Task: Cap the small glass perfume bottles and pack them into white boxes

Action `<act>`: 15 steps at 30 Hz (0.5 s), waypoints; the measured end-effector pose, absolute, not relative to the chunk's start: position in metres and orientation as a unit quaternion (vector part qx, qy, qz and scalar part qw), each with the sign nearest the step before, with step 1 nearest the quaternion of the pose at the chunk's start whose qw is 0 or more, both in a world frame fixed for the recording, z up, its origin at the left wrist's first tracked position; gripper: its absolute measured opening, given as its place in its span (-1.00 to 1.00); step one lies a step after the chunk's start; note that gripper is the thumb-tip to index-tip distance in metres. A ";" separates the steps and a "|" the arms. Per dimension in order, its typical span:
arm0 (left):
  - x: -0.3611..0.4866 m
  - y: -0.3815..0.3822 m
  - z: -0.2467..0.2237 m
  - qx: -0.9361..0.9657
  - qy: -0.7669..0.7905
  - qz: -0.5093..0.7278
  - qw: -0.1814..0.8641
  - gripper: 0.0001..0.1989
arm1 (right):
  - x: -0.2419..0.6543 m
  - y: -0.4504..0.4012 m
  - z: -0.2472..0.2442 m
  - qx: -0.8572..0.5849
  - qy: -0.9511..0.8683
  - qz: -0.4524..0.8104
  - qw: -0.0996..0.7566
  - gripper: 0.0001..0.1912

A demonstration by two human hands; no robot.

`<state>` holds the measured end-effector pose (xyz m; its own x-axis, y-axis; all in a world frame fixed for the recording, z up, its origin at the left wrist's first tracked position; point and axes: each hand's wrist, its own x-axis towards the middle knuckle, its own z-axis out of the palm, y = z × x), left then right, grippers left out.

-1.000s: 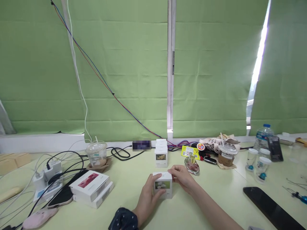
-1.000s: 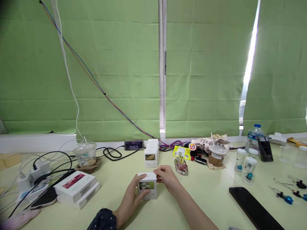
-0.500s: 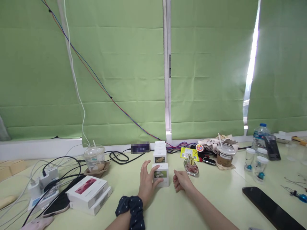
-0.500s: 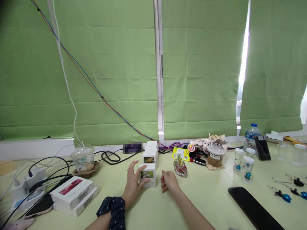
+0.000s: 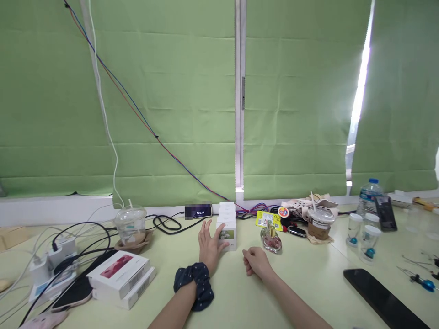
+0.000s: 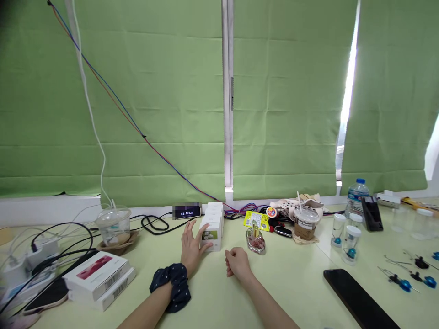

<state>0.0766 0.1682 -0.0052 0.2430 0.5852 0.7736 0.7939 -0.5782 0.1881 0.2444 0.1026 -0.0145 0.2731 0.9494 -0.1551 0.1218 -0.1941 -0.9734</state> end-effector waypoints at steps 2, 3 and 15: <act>0.075 0.160 -0.006 -0.781 -0.445 -0.418 0.129 -0.29 | 0.244 0.102 -0.016 -0.642 -0.429 0.421 0.476 -0.66; 0.074 0.154 -0.006 -0.784 -0.446 -0.411 0.133 -0.24 | 0.244 0.102 -0.017 -0.643 -0.434 0.416 0.474 -0.67; -0.028 0.083 -0.010 -0.792 -0.447 -0.298 0.290 -0.47 | 0.243 0.097 -0.022 -0.656 -0.476 0.361 0.461 -0.68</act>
